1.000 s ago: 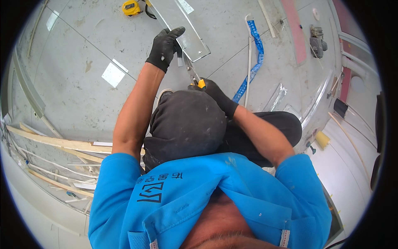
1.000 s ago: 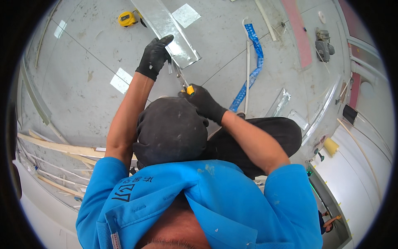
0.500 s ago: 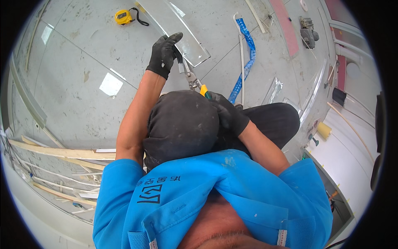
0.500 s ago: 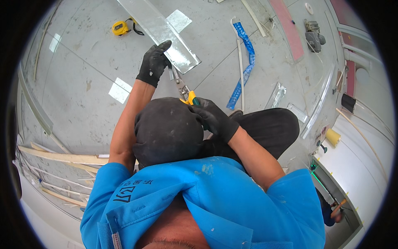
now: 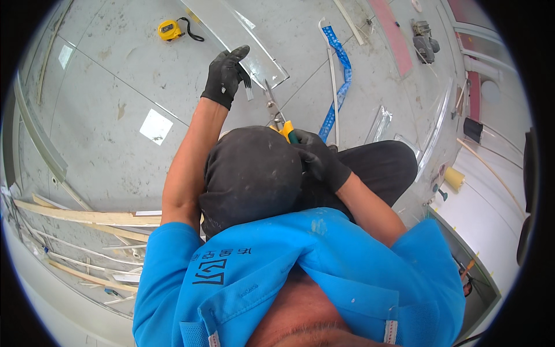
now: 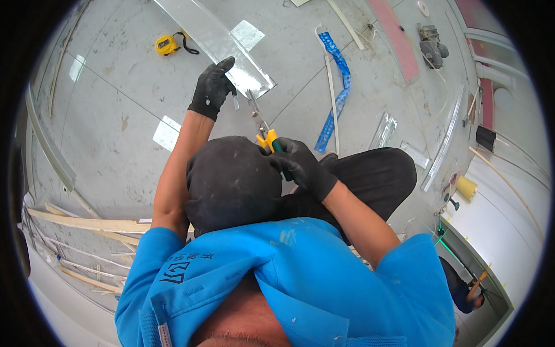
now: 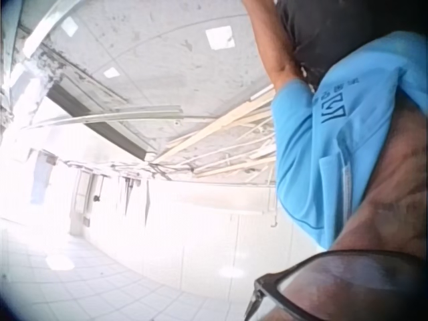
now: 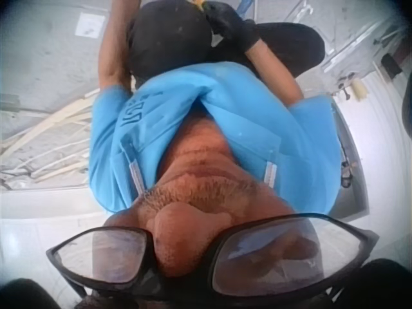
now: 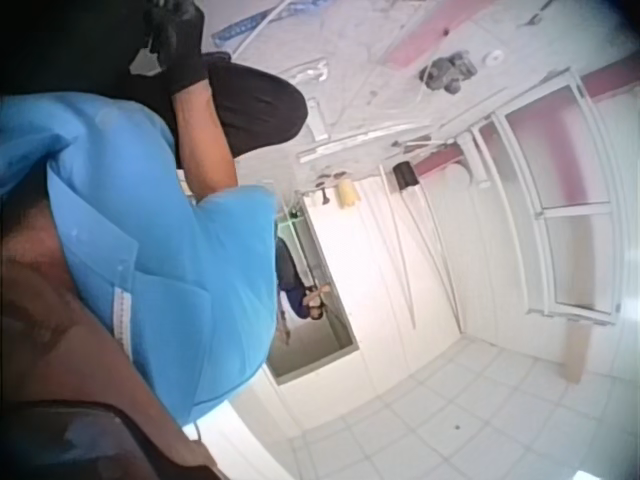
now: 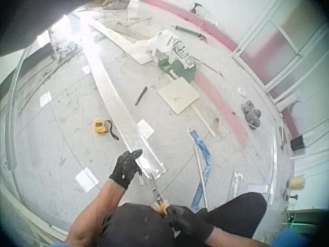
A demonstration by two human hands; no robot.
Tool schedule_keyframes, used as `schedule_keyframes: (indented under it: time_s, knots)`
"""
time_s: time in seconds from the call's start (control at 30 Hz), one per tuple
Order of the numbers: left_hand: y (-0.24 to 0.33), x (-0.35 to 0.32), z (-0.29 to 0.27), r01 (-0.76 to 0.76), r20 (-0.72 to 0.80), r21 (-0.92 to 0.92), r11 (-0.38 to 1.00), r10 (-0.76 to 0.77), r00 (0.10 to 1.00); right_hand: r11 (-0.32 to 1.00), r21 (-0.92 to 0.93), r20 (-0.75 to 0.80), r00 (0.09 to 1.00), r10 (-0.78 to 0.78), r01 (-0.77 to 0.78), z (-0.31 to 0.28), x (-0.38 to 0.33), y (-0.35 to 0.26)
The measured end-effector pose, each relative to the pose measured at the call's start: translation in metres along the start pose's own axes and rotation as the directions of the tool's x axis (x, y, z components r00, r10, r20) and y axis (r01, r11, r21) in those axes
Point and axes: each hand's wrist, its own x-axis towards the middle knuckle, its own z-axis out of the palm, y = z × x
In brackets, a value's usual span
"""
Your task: The person kneels on the floor and uses tin snips to cut a long aluminum profile into shorter pieces. They repeatedly measure, cut, and inspect the ends, then place the finished pieces aside.
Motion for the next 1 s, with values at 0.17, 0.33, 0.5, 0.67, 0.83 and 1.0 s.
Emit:
schedule_keyframes:
  time_s: [0.17,0.33,0.5,0.67,0.83,1.0]
  knots:
    - [0.003,-0.005,0.004,0.001,0.038,0.122,0.993,-0.005,0.999,0.966,0.232,-0.164,0.983,-0.076,0.114,0.012,-0.023,-0.009]
    - [0.006,-0.006,0.009,-0.011,0.063,0.148,0.989,0.002,0.998,0.875,0.068,-0.101,0.876,-0.471,0.479,0.008,-0.019,-0.005]
    - [0.001,-0.003,0.001,-0.047,0.102,0.128,0.991,0.034,0.994,0.738,0.596,-0.115,0.943,-0.312,0.317,0.002,-0.016,-0.026]
    - [-0.003,0.004,0.0,-0.029,0.103,0.05,0.998,0.024,0.994,0.818,0.506,-0.114,0.961,-0.254,0.276,0.008,-0.025,-0.033]
    - [-0.002,0.011,-0.001,0.004,0.085,0.109,0.994,-0.013,0.996,0.88,0.39,-0.071,0.962,-0.263,0.27,0.007,-0.023,-0.028]
    - [0.003,0.0,-0.001,-0.027,0.133,0.059,0.998,0.019,0.991,0.793,0.507,-0.049,0.931,-0.363,0.336,0.003,-0.011,-0.04]
